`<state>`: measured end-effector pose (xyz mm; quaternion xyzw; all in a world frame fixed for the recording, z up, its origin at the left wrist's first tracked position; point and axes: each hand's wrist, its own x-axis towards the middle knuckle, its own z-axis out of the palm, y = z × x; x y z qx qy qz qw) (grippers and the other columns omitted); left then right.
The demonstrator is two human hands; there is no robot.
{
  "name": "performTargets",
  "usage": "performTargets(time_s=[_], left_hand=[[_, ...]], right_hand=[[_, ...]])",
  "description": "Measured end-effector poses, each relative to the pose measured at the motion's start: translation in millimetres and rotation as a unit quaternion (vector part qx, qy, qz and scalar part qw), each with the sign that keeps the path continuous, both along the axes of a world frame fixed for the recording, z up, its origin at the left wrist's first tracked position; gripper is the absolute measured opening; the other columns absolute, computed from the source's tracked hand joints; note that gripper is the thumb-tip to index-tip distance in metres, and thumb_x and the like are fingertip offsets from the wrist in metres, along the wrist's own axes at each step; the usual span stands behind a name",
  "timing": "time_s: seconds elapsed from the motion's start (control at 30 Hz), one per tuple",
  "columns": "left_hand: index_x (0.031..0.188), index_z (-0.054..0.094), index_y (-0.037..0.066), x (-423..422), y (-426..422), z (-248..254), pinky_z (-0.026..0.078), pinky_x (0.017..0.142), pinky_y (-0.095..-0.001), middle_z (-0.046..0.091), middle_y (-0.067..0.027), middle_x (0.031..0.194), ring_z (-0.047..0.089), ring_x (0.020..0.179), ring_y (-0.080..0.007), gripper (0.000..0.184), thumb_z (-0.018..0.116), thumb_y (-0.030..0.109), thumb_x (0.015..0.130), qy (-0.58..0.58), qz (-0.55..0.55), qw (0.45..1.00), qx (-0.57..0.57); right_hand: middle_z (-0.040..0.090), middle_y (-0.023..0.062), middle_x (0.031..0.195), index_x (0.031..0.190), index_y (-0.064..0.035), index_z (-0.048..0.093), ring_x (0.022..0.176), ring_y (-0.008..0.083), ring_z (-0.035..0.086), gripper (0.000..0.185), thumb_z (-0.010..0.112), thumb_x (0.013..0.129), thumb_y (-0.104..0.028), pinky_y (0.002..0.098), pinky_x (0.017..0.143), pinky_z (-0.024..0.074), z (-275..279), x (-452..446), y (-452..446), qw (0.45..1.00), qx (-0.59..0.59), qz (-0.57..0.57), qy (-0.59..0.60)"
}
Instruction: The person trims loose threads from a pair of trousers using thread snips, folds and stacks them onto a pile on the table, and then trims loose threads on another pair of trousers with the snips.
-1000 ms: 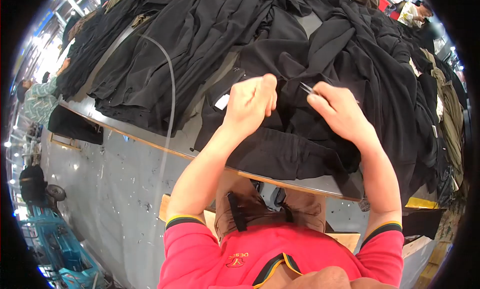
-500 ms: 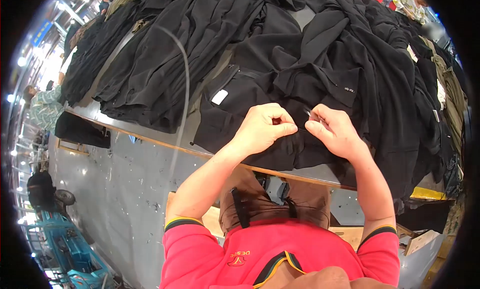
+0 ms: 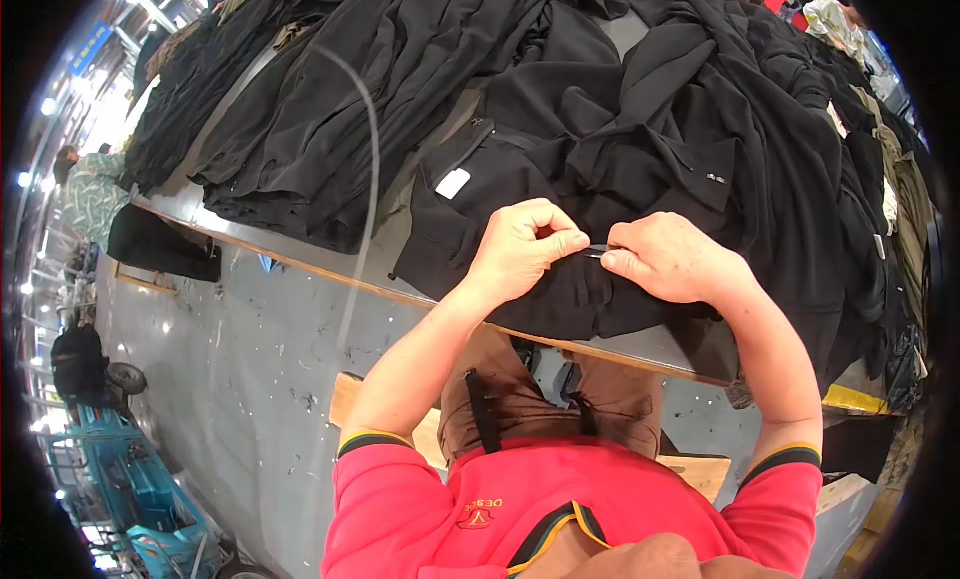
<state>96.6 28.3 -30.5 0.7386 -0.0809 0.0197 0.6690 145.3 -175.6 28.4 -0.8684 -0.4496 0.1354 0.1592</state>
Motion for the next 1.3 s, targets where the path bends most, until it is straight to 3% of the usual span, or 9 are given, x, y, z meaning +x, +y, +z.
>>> performTargets(time_s=[0.27, 0.67, 0.8, 0.83, 0.9, 0.93, 1.03, 1.07, 1.3], left_hand=[[0.074, 0.064, 0.001, -3.5, -2.1, -1.7, 0.037, 0.052, -0.0212, 0.054, 0.0001, 0.072, 0.047, 0.060, -0.0056, 0.014, 0.072, 0.011, 0.079, -0.140, 0.043, 0.988, 0.044], [0.075, 0.060, 0.002, 1.3, -1.8, -4.9, 0.039, 0.055, -0.0223, 0.052, -0.0010, 0.071, 0.048, 0.061, -0.0076, 0.016, 0.069, 0.013, 0.082, -0.123, 0.026, 0.992, 0.008], [0.072, 0.052, 0.006, -3.1, 8.1, 10.5, 0.039, 0.049, -0.0264, 0.048, -0.0026, 0.066, 0.048, 0.056, -0.0141, 0.029, 0.055, 0.027, 0.092, -0.104, 0.025, 0.962, -0.250], [0.061, 0.044, 0.009, -7.7, 14.5, 21.0, 0.036, 0.046, -0.0276, 0.042, -0.0022, 0.060, 0.045, 0.052, -0.0170, 0.046, 0.045, 0.038, 0.096, -0.071, 0.009, 0.920, -0.385], [0.054, 0.036, 0.011, -7.8, 35.6, 19.5, 0.034, 0.044, -0.0276, 0.037, -0.0018, 0.055, 0.044, 0.051, -0.0176, 0.056, 0.037, 0.047, 0.097, -0.070, -0.095, 0.878, -0.463], [0.049, 0.030, 0.012, -7.8, 33.7, 22.0, 0.036, 0.045, -0.0282, 0.036, -0.0012, 0.054, 0.042, 0.049, -0.0168, 0.063, 0.029, 0.056, 0.094, -0.064, -0.066, 0.920, -0.380], [0.073, 0.057, 0.003, -4.9, 13.2, 21.4, 0.044, 0.058, -0.0248, 0.055, -0.0031, 0.068, 0.054, 0.062, -0.0115, 0.026, 0.053, 0.018, 0.094, -0.143, 0.058, 0.987, 0.044], [0.095, 0.061, 0.001, -4.2, 9.5, 25.5, 0.046, 0.061, -0.0241, 0.060, -0.0049, 0.080, 0.058, 0.070, -0.0093, 0.013, 0.060, -0.001, 0.082, -0.134, 0.043, 0.975, 0.174], [0.101, 0.064, 0.009, 11.4, -9.2, 15.5, 0.051, 0.065, -0.0335, 0.059, -0.0067, 0.086, 0.062, 0.076, -0.0237, 0.032, 0.073, 0.010, 0.071, -0.246, -0.052, 0.891, 0.379]], right_hand=[[0.059, 0.0223, 0.068, 0.077, 0.0017, 0.057, 0.071, 0.0417, 0.058, 0.043, 0.047, 0.092, -0.036, 0.0479, 0.067, 0.0453, 3.5, 4.0, 9.8, 1.000, -0.016, 0.014, 0.013], [0.059, 0.0209, 0.068, 0.076, 0.0002, 0.057, 0.071, 0.0413, 0.059, 0.039, 0.048, 0.093, -0.034, 0.0464, 0.066, 0.0459, -0.3, -4.0, 12.3, 0.999, -0.009, -0.010, -0.029], [0.057, 0.0215, 0.072, 0.081, 0.0005, 0.059, 0.072, 0.0420, 0.057, 0.030, 0.051, 0.089, -0.028, 0.0451, 0.064, 0.0442, 0.5, 1.4, -5.9, 0.990, 0.121, -0.053, 0.053], [0.056, 0.0154, 0.065, 0.080, 0.0003, 0.059, 0.063, 0.0314, 0.057, 0.032, 0.050, 0.091, -0.028, 0.0379, 0.060, 0.0439, 1.7, 3.6, -13.0, 0.977, 0.157, -0.073, 0.125], [0.052, 0.0045, 0.061, 0.076, -0.0012, 0.057, 0.058, 0.0140, 0.050, 0.035, 0.049, 0.093, -0.030, 0.0279, 0.055, 0.0402, 2.6, 6.4, -25.4, 0.942, 0.172, -0.153, 0.245], [0.049, -0.0030, 0.063, 0.077, -0.0034, 0.057, 0.061, 0.0041, 0.043, 0.033, 0.051, 0.093, -0.031, 0.0220, 0.054, 0.0363, 2.3, 6.0, -28.5, 0.912, 0.204, -0.167, 0.313], [0.049, -0.0032, 0.065, 0.078, -0.0035, 0.057, 0.060, 0.0045, 0.044, 0.029, 0.054, 0.091, -0.029, 0.0221, 0.053, 0.0360, -7.9, -4.7, -27.4, 0.895, 0.205, -0.195, 0.344], [0.049, -0.0037, 0.066, 0.077, -0.0043, 0.056, 0.062, 0.0043, 0.044, 0.024, 0.059, 0.088, -0.025, 0.0226, 0.054, 0.0368, -13.9, -10.5, -27.2, 0.882, 0.213, -0.199, 0.371], [0.048, -0.0042, 0.066, 0.072, -0.0041, 0.053, 0.064, 0.0054, 0.043, 0.019, 0.070, 0.077, -0.010, 0.0236, 0.058, 0.0386, -29.0, -25.2, -36.0, 0.908, 0.210, -0.173, 0.320]])
